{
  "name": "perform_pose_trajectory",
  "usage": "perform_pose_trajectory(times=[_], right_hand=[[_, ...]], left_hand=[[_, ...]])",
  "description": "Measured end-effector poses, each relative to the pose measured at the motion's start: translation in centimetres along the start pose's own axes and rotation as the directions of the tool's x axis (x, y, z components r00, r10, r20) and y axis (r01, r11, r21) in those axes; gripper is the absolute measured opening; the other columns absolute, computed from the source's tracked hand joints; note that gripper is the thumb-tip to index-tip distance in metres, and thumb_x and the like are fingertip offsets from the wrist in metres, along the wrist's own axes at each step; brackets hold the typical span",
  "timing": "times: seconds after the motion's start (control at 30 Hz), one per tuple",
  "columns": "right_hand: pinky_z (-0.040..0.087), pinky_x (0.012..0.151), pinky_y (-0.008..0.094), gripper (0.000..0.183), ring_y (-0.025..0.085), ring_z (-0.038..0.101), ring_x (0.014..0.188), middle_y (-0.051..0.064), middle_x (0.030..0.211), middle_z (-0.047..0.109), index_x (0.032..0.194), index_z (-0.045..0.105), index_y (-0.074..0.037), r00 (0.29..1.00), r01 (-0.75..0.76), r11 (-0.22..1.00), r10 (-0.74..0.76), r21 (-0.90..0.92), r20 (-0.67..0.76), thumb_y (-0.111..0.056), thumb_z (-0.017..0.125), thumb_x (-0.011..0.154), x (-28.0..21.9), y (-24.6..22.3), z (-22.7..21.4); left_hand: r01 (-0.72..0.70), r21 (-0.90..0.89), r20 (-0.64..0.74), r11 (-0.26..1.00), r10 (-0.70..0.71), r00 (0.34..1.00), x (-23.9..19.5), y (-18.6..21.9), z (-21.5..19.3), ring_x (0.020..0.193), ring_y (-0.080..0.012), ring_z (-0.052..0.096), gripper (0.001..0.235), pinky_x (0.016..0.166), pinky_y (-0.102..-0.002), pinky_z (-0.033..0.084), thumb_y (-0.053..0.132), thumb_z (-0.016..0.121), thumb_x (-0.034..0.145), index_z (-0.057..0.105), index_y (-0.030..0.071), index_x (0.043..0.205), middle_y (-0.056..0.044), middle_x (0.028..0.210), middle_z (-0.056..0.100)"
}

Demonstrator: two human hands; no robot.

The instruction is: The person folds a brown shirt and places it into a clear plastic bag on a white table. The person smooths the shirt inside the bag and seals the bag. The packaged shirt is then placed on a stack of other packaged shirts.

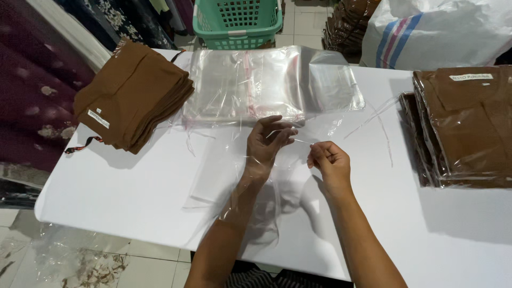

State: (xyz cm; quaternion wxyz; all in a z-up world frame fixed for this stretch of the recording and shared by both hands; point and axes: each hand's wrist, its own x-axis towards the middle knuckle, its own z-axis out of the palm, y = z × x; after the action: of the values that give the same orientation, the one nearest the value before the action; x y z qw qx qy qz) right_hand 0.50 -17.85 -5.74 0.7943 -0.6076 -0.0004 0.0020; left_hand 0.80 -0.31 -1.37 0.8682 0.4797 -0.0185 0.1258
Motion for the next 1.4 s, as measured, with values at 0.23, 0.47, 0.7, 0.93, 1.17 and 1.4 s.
perform_pose_trajectory(times=[0.23,0.47,0.7,0.93,1.17,1.4], right_hand=[[0.058,0.065,0.029,0.025,0.018,0.063,0.074,0.014,0.080,0.061,0.119,0.065,0.006,0.988,0.133,0.991,-0.131,-0.007,0.085,-0.012,0.061,0.102,-0.9,-1.1,0.8],[0.058,0.067,0.033,0.041,0.021,0.064,0.075,0.017,0.086,0.063,0.122,0.063,0.005,0.980,0.131,0.990,-0.136,0.046,0.142,-0.030,0.059,0.101,-1.2,-1.0,0.8],[0.056,0.063,0.031,0.013,0.020,0.064,0.069,0.016,0.072,0.063,0.097,0.069,0.005,0.978,0.208,0.976,-0.207,-0.070,0.032,-0.005,0.062,0.099,-1.6,-1.0,1.1],[0.055,0.062,0.030,0.010,0.017,0.063,0.068,0.014,0.072,0.064,0.095,0.071,0.004,0.976,0.215,0.945,-0.217,-0.247,0.020,-0.005,0.068,0.098,-1.7,-1.1,1.1],[0.052,0.059,0.027,0.011,0.015,0.058,0.066,0.009,0.076,0.058,0.097,0.063,0.000,0.966,0.126,0.992,-0.127,-0.018,-0.225,-0.009,0.063,0.104,-1.4,-2.8,2.1],[0.054,0.061,0.027,0.012,0.017,0.061,0.070,0.011,0.079,0.061,0.096,0.064,0.001,0.973,0.141,0.987,-0.152,-0.073,-0.174,-0.008,0.066,0.103,-1.0,-2.9,0.9]], left_hand=[[0.116,-0.244,0.177,0.963,-0.074,0.981,-1.0,3.7,1.4,0.122,-0.0412,0.061,0.097,0.089,-0.056,0.063,-0.003,0.080,0.082,0.029,0.022,0.161,-0.019,0.149,0.049],[0.046,-0.297,0.131,0.954,-0.008,0.991,-0.9,1.9,0.8,0.129,-0.0465,0.052,0.104,0.092,-0.069,0.058,-0.003,0.082,0.077,0.024,0.031,0.156,-0.020,0.152,0.035],[0.112,-0.273,0.217,0.956,-0.052,0.975,-0.8,1.4,-0.1,0.108,-0.0318,0.065,0.094,0.090,-0.063,0.062,-0.004,0.078,0.081,0.029,0.021,0.156,-0.015,0.144,0.044],[0.048,0.065,0.167,0.997,-0.058,0.984,-2.2,2.4,1.2,0.131,-0.0378,0.052,0.100,0.105,-0.053,0.054,0.005,0.083,0.081,0.027,0.021,0.162,-0.016,0.154,0.042],[0.082,0.151,0.042,0.985,-0.090,0.995,-5.7,2.5,-1.2,0.115,-0.0361,0.066,0.083,0.088,-0.049,0.066,0.004,0.091,0.071,0.049,0.012,0.142,-0.017,0.129,0.058],[0.217,0.183,0.163,0.959,-0.247,0.955,-6.0,3.0,-2.0,0.135,-0.0442,0.052,0.118,0.102,-0.055,0.058,-0.002,0.088,0.070,0.020,0.025,0.162,-0.021,0.153,0.039]])
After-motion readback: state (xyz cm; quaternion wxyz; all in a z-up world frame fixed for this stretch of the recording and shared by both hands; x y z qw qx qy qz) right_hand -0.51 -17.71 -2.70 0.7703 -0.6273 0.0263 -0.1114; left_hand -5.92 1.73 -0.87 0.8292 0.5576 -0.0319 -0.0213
